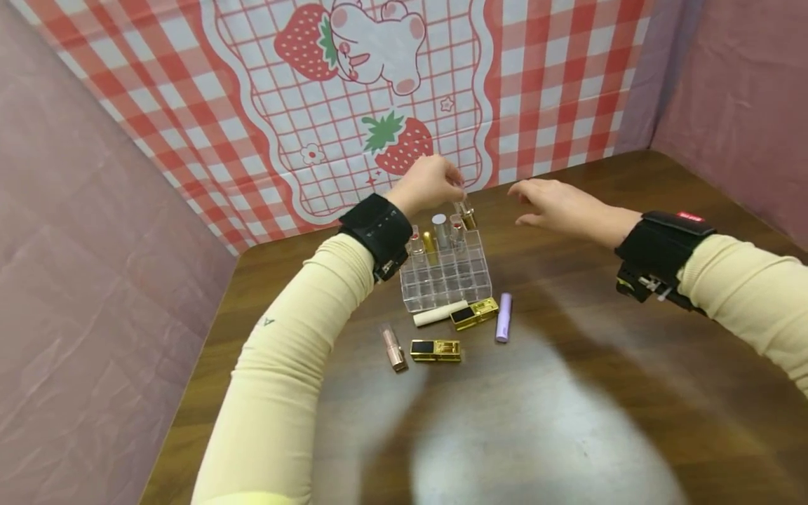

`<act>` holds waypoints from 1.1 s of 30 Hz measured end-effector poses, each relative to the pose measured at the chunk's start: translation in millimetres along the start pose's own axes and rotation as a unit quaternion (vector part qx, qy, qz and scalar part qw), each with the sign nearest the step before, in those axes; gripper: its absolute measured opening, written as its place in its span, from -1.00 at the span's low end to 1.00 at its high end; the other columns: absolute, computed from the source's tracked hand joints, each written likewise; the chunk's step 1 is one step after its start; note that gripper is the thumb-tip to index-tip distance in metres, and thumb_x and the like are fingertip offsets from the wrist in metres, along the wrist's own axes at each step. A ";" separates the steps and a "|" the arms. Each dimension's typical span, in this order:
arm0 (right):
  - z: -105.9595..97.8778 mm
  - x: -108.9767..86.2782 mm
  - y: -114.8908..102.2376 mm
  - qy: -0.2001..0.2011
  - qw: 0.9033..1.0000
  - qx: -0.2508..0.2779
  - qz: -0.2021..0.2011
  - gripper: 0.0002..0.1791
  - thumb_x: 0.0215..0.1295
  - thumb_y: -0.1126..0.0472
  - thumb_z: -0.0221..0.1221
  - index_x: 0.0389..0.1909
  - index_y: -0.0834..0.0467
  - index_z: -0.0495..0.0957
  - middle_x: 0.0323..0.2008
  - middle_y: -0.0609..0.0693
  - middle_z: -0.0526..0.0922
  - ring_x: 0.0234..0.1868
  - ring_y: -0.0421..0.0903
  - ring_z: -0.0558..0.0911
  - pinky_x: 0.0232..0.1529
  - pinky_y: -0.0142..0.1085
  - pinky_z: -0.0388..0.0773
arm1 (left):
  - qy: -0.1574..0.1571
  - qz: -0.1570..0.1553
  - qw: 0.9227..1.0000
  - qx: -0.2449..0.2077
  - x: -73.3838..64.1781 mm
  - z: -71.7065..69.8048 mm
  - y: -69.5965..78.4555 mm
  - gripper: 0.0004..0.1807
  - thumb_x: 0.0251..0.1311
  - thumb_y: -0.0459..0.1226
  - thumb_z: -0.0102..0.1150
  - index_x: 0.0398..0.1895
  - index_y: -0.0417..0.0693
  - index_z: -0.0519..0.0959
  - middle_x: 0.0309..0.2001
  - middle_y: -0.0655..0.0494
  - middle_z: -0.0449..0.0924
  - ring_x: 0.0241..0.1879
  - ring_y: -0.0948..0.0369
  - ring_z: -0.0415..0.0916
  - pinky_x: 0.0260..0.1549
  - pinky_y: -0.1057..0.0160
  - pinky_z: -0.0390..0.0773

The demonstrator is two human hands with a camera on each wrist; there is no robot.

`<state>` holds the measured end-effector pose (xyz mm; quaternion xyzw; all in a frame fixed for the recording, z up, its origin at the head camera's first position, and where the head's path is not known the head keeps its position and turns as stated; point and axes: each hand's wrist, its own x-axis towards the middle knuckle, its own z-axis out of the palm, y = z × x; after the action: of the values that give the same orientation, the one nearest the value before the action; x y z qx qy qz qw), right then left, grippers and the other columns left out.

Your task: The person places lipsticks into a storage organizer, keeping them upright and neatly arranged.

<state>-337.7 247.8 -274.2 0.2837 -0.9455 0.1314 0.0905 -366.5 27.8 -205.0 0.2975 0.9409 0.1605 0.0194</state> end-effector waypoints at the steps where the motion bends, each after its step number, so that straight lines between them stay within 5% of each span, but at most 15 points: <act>1: 0.8 -0.4 0.8 0.002 1.000 0.004 -0.001 -0.51 0.07 0.33 0.26 0.01 0.41 0.34 -0.16 0.32 0.52 -0.12 0.17 0.53 -0.15 0.00 0.46 | 0.002 0.003 1.000 0.007 2.1 3.0 -0.1 -0.77 0.08 -0.27 0.16 -0.20 -0.14 0.64 -0.22 0.04 0.64 -0.26 0.23 0.50 -0.18 0.35 0.45; 13: 3.1 -11.9 4.5 0.001 0.999 0.032 0.013 -0.51 0.09 0.30 0.26 0.03 0.37 0.35 -0.16 0.28 0.53 -0.10 0.14 0.52 -0.13 -0.01 0.45 | -0.040 -0.008 0.996 0.081 17.2 34.4 -5.2 -0.74 0.15 -0.19 0.14 -0.14 -0.10 0.60 -0.13 0.07 0.60 -0.18 0.20 0.50 -0.13 0.27 0.46; 20: 6.3 -16.7 11.7 0.003 0.999 0.037 0.021 -0.50 0.06 0.32 0.28 0.02 0.39 0.36 -0.16 0.29 0.53 -0.10 0.15 0.52 -0.11 0.00 0.45 | -0.037 -0.014 0.990 0.133 24.4 46.0 -9.4 -0.73 0.11 -0.19 0.16 -0.14 -0.07 0.60 -0.14 0.10 0.61 -0.16 0.20 0.51 -0.12 0.25 0.47; 28: 9.6 -20.6 17.5 -0.006 0.998 0.049 0.033 -0.49 0.08 0.31 0.27 0.03 0.37 0.35 -0.15 0.28 0.53 -0.08 0.15 0.51 -0.10 0.00 0.45 | -0.037 0.006 0.980 0.197 33.3 62.9 -9.3 -0.86 0.06 -0.17 0.18 -0.44 -0.03 0.63 -0.35 0.16 0.62 -0.27 0.18 0.52 -0.23 0.23 0.46; 33: 11.1 -22.1 21.0 -0.006 0.998 0.050 0.038 -0.49 0.07 0.31 0.27 0.03 0.38 0.35 -0.16 0.28 0.53 -0.09 0.15 0.51 -0.11 0.00 0.45 | -0.035 0.004 0.981 0.192 37.8 69.6 -9.3 -0.88 0.05 -0.19 0.20 -0.47 -0.05 0.63 -0.38 0.16 0.62 -0.30 0.20 0.51 -0.27 0.25 0.46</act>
<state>-332.5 272.7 -294.4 0.2525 -0.9484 0.1802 0.0655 -393.5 62.2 -271.7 0.3054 0.9516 -0.0337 -0.0058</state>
